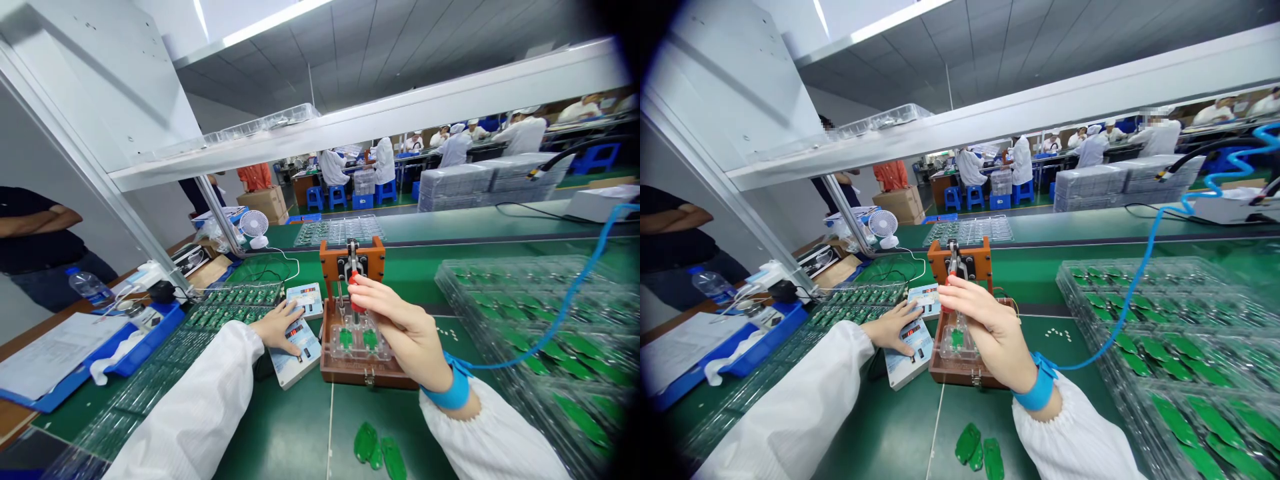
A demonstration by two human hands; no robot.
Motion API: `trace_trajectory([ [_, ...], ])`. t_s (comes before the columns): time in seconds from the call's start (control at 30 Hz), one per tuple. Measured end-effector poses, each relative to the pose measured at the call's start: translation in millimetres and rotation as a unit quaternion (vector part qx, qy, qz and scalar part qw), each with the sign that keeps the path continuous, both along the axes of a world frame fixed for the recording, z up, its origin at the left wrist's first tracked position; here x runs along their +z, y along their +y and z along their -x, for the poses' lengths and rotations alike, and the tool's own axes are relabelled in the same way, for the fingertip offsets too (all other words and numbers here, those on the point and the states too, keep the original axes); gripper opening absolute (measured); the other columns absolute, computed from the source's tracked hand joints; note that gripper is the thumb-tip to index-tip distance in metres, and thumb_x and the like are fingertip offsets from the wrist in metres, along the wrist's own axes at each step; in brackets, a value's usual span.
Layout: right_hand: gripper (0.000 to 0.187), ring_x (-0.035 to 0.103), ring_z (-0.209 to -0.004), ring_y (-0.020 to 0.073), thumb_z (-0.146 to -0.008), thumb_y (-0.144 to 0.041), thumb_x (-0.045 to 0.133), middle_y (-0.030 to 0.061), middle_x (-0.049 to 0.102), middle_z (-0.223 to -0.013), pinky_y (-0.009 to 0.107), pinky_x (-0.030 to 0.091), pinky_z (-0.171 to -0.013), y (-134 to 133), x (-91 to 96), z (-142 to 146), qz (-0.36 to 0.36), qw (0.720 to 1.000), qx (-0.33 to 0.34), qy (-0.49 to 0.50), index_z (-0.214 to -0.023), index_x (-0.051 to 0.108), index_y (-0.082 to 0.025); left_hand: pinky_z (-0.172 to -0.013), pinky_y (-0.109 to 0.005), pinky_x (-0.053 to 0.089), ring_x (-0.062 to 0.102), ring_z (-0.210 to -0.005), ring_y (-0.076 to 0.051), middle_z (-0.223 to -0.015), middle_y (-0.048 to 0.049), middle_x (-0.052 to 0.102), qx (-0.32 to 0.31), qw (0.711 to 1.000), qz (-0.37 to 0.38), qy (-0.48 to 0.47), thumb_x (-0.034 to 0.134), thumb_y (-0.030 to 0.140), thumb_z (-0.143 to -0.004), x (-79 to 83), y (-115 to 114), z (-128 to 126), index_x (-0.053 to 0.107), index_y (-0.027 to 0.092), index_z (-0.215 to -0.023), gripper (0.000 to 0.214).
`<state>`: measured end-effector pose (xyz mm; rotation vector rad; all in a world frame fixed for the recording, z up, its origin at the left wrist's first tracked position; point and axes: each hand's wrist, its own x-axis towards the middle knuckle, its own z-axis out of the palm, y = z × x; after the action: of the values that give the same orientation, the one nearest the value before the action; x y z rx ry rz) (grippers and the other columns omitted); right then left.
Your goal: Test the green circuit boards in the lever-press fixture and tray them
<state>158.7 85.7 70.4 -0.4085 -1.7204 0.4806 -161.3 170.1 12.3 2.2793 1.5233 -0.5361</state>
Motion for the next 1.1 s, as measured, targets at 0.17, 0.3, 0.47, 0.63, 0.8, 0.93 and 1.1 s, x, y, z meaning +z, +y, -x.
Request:
trace_trajectory([
  [0.17, 0.063, 0.057, -0.140, 0.0132, -0.096, 0.004, 0.047, -0.0108, 0.070, -0.137, 0.033, 0.050, -0.119, 0, -0.2, 1, 0.001, 1.000, -0.001, 0.005, -0.134, 0.067, -0.043, -0.127, -0.057, 0.007, -0.011, -0.157, -0.043, -0.172, -0.0143, -0.009, 0.002, 1.000, 0.014, 0.017, 0.078, 0.076, -0.068, 4.8, -1, -6, 0.010, 0.018, -0.167, 0.134],
  [0.3, 0.064, 0.057, -0.140, 0.0140, -0.096, 0.005, 0.047, -0.0104, 0.070, -0.137, 0.034, 0.050, -0.119, -1, -1.3, 1, 0.005, 1.000, -0.001, 0.005, -0.134, 0.066, -0.043, -0.127, -0.057, 0.007, -0.010, -0.157, -0.043, -0.172, -0.0154, -0.009, 0.003, 1.000, 0.017, 0.026, 0.080, 0.074, -0.067, 9.4, -1, -11, 0.011, 0.016, -0.167, 0.134],
  [0.47, 0.063, 0.058, -0.140, 0.0156, -0.096, 0.004, 0.048, -0.0096, 0.071, -0.136, 0.036, 0.050, -0.119, -2, -2.2, 1, 0.007, 1.000, -0.002, 0.008, -0.133, 0.067, -0.043, -0.127, -0.058, 0.008, -0.010, -0.157, -0.044, -0.172, -0.0160, -0.009, -0.004, 0.999, 0.016, 0.031, 0.079, 0.076, -0.066, 12.0, -1, -12, 0.010, 0.016, -0.167, 0.136],
  [0.63, 0.062, 0.058, -0.139, 0.0161, -0.096, 0.003, 0.048, -0.0098, 0.071, -0.136, 0.037, 0.051, -0.119, -2, -3.2, 2, 0.011, 1.000, -0.001, 0.013, -0.133, 0.068, -0.044, -0.126, -0.060, 0.009, -0.009, -0.157, -0.046, -0.171, -0.0169, -0.009, -0.008, 0.999, 0.017, 0.040, 0.077, 0.078, -0.066, 5.9, -1, -13, 0.012, 0.016, -0.167, 0.136],
  [0.8, 0.061, 0.059, -0.139, 0.0151, -0.097, 0.002, 0.048, -0.0101, 0.071, -0.136, 0.035, 0.051, -0.119, -2, -2.9, 2, 0.010, 1.000, -0.006, 0.013, -0.132, 0.068, -0.043, -0.127, -0.058, 0.009, -0.010, -0.157, -0.045, -0.171, -0.0160, -0.008, 0.000, 0.999, 0.003, 0.035, 0.084, 0.073, -0.061, 16.7, -2, -18, 0.019, 0.016, -0.166, 0.136],
  [0.93, 0.059, 0.059, -0.138, 0.0166, -0.097, 0.001, 0.050, -0.0084, 0.072, -0.135, 0.036, 0.052, -0.117, -1, -1.7, 3, 0.012, 1.000, -0.010, 0.015, -0.131, 0.069, -0.042, -0.116, -0.051, 0.039, 0.046, -0.143, -0.042, -0.157, -0.0197, 0.046, 0.047, 0.998, -0.030, -0.017, 0.082, 0.060, -0.072, 61.5, -27, -30, 0.040, 0.014, -0.158, 0.106],
  [1.1, 0.055, 0.063, -0.135, 0.0212, -0.097, 0.000, 0.051, -0.0051, 0.074, -0.131, 0.042, 0.056, -0.114, -2, -1.8, 3, 0.009, 1.000, -0.023, 0.019, -0.129, 0.071, -0.040, -0.095, -0.053, 0.052, 0.069, -0.104, -0.035, -0.099, -0.0100, 0.073, -0.132, 0.949, 0.038, -0.284, 0.063, 0.056, -0.094, 60.5, -107, -88, 0.074, 0.025, -0.114, 0.038],
])
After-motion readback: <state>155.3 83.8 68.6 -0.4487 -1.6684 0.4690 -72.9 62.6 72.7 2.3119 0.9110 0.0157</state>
